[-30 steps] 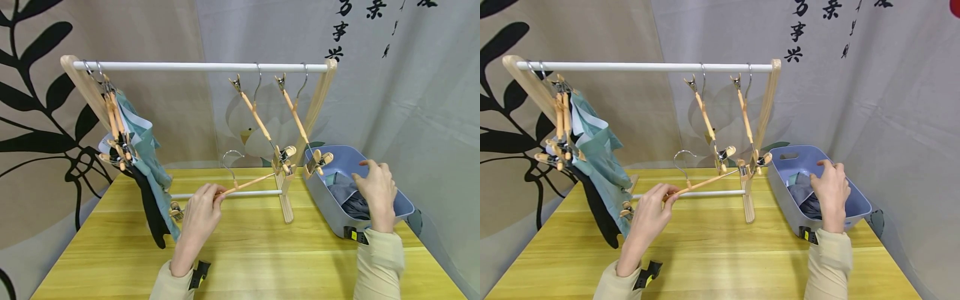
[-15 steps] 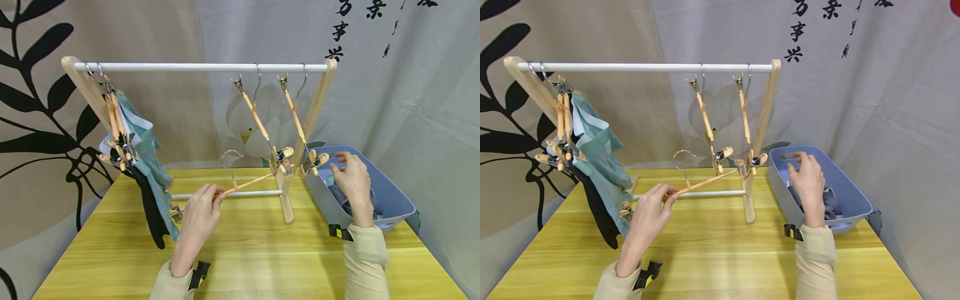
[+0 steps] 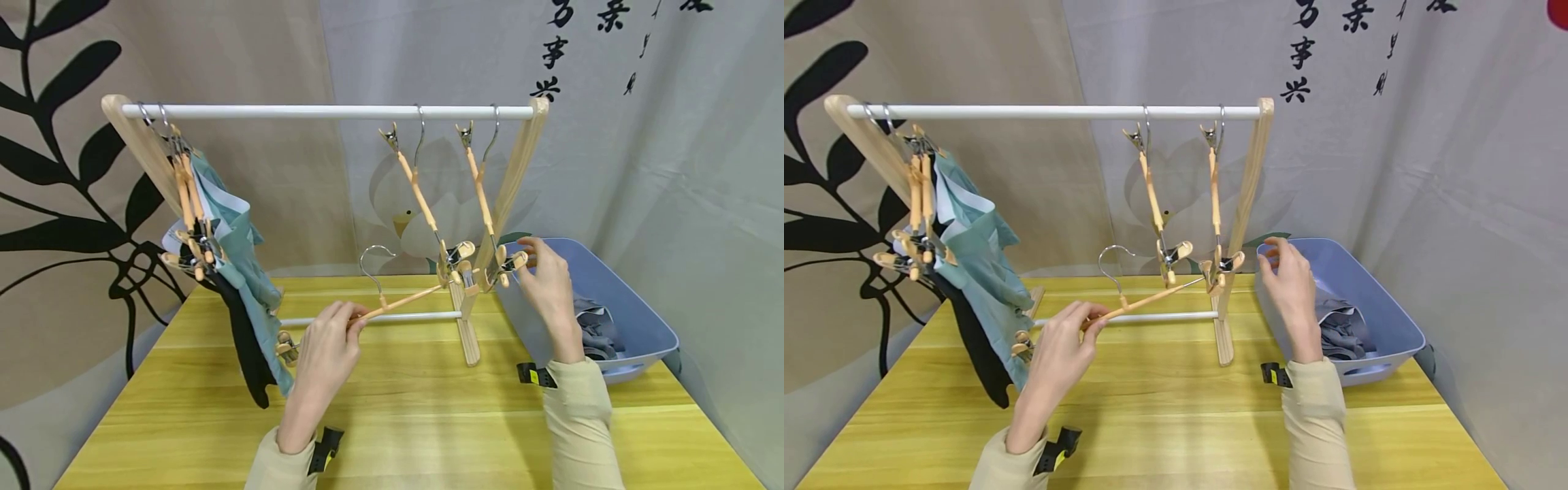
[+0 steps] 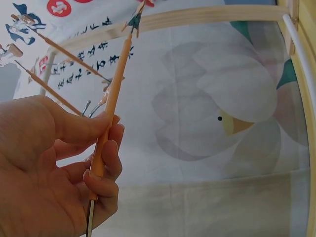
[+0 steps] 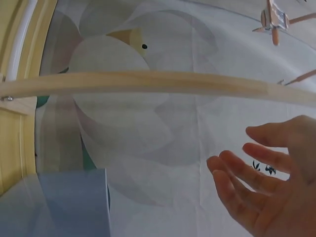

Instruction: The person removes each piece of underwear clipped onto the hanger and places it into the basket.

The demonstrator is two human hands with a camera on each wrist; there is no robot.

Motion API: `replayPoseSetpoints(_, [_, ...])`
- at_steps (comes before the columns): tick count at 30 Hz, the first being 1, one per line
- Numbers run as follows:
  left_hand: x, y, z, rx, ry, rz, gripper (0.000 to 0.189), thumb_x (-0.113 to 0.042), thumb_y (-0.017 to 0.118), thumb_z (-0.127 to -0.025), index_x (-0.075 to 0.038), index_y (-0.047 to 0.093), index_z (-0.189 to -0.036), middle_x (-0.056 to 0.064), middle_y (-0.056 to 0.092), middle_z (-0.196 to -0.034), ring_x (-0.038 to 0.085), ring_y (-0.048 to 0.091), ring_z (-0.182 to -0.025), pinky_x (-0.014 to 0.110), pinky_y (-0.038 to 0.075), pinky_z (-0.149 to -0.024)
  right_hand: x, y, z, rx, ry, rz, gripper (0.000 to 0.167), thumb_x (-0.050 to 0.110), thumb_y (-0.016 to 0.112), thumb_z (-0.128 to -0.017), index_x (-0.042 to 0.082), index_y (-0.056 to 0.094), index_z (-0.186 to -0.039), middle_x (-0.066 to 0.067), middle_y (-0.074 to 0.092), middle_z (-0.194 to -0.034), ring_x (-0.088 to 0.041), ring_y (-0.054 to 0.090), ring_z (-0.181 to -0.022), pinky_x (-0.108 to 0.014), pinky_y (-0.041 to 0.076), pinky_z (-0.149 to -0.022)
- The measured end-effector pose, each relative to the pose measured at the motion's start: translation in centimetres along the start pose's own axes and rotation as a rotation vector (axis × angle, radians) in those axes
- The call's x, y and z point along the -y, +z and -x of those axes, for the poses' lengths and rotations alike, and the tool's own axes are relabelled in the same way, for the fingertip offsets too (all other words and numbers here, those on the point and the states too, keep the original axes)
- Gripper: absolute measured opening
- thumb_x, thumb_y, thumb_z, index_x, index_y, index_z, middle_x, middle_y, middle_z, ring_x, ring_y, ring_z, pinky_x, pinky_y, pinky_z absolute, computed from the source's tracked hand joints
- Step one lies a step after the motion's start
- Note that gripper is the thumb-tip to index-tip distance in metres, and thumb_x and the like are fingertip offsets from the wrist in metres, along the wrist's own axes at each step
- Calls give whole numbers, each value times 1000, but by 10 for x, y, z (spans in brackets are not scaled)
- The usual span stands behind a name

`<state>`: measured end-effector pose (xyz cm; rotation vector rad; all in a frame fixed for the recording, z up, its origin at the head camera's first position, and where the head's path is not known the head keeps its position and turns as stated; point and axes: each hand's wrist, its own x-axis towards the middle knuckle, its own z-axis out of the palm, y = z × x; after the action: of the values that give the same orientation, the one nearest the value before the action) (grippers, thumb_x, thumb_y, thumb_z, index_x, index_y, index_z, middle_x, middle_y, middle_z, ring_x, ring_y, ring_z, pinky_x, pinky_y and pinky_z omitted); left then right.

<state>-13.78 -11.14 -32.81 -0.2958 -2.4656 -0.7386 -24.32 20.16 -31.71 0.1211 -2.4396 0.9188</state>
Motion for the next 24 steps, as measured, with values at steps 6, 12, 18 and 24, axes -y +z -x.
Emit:
replayPoseSetpoints(6, [1,0,0,-2,-1,1,8,-8,66,-88,-5,69,-94,6,64,-80,15,57,-65,24,45,-55,2,11,-4,39,-65,-93,38,1,52,-88,2,54,-126,-21,66,-113,-39,64,-99,-49,53,-79])
replayPoseSetpoints(12, [1,1,1,-5,0,0,8,-8,65,-88,-5,70,-94,6,64,-80,15,57,-65,25,45,-55,3,21,-5,49,-98,-181,40,11,58,-91,0,50,-129,-24,63,-120,-41,64,-104,-51,50,-88])
replayPoseSetpoints(18, [1,1,1,-5,-1,-6,8,-9,66,-88,-5,70,-94,6,64,-79,14,57,-64,24,45,-54,4,26,-6,65,-84,-225,50,12,59,-90,-2,43,-136,-26,59,-126,-40,61,-113,-52,48,-94])
replayPoseSetpoints(24, [2,1,1,2,-11,-4,8,-8,65,-88,-5,70,-94,6,63,-78,13,55,-63,23,43,-53,7,29,-8,35,-110,-230,49,8,60,-89,-4,44,-134,-27,63,-119,-41,63,-109,-51,49,-94])
